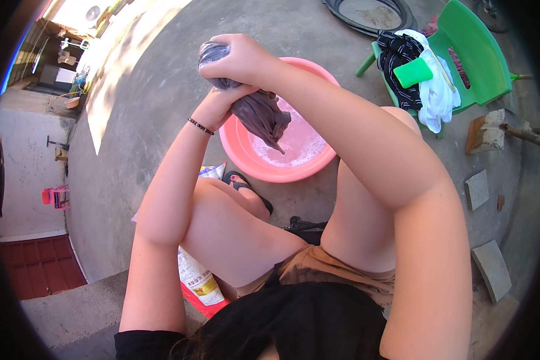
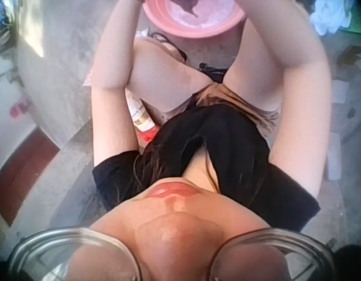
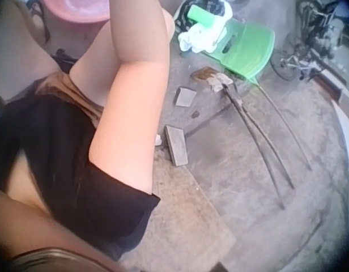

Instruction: The person washes a garment by submerging and pressing it in a basin of soapy water by hand, then wrings out the excess water.

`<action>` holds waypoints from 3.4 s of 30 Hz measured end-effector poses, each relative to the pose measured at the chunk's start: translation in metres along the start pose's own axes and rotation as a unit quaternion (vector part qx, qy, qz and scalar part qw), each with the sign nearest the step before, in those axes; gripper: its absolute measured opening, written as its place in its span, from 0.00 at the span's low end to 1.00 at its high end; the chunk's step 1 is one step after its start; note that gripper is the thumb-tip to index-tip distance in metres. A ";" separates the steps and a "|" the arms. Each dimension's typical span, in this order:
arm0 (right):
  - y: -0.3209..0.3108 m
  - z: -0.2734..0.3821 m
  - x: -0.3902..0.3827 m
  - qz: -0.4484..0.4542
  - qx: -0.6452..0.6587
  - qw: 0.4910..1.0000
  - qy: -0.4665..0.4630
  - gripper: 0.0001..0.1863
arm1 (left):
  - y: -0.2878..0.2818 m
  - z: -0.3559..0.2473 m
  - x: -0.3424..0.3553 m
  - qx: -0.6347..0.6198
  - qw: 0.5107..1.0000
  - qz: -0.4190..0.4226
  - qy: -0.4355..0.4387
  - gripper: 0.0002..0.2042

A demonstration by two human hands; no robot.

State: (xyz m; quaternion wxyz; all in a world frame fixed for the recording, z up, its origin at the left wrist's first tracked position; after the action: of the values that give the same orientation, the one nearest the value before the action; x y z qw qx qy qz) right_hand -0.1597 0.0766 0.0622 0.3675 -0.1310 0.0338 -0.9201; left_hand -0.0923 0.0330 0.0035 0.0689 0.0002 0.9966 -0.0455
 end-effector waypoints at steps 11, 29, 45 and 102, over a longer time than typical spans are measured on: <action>0.016 -0.019 0.009 0.059 0.197 0.971 0.118 0.13 | -0.007 0.021 0.014 -0.110 0.991 -0.074 -0.002 0.14; 0.009 -0.035 0.009 0.007 0.204 0.964 0.170 0.17 | -0.006 0.001 0.005 0.053 0.987 -0.149 0.027 0.17; 0.044 -0.046 -0.041 0.444 -0.034 0.870 0.212 0.29 | -0.039 -0.016 -0.020 -0.049 0.978 -0.191 0.066 0.24; 0.018 -0.040 0.002 -0.020 0.292 0.935 0.199 0.16 | -0.030 0.078 -0.022 -0.258 0.921 -0.106 -0.271 0.32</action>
State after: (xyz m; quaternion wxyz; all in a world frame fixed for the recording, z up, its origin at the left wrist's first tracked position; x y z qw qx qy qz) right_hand -0.1602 0.0608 0.0216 0.3568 0.1667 -0.1663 -0.9040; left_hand -0.0597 -0.0041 -0.0675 0.3290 -0.1357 0.9112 0.2074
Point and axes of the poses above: each hand's wrist, its own x-axis towards the middle knuckle, its own y-axis out of the palm, z = x × y, the point moved 8 cm from there along x, towards the middle knuckle, and after that the axes turned 3 degrees about y, right-handed, at the moved point
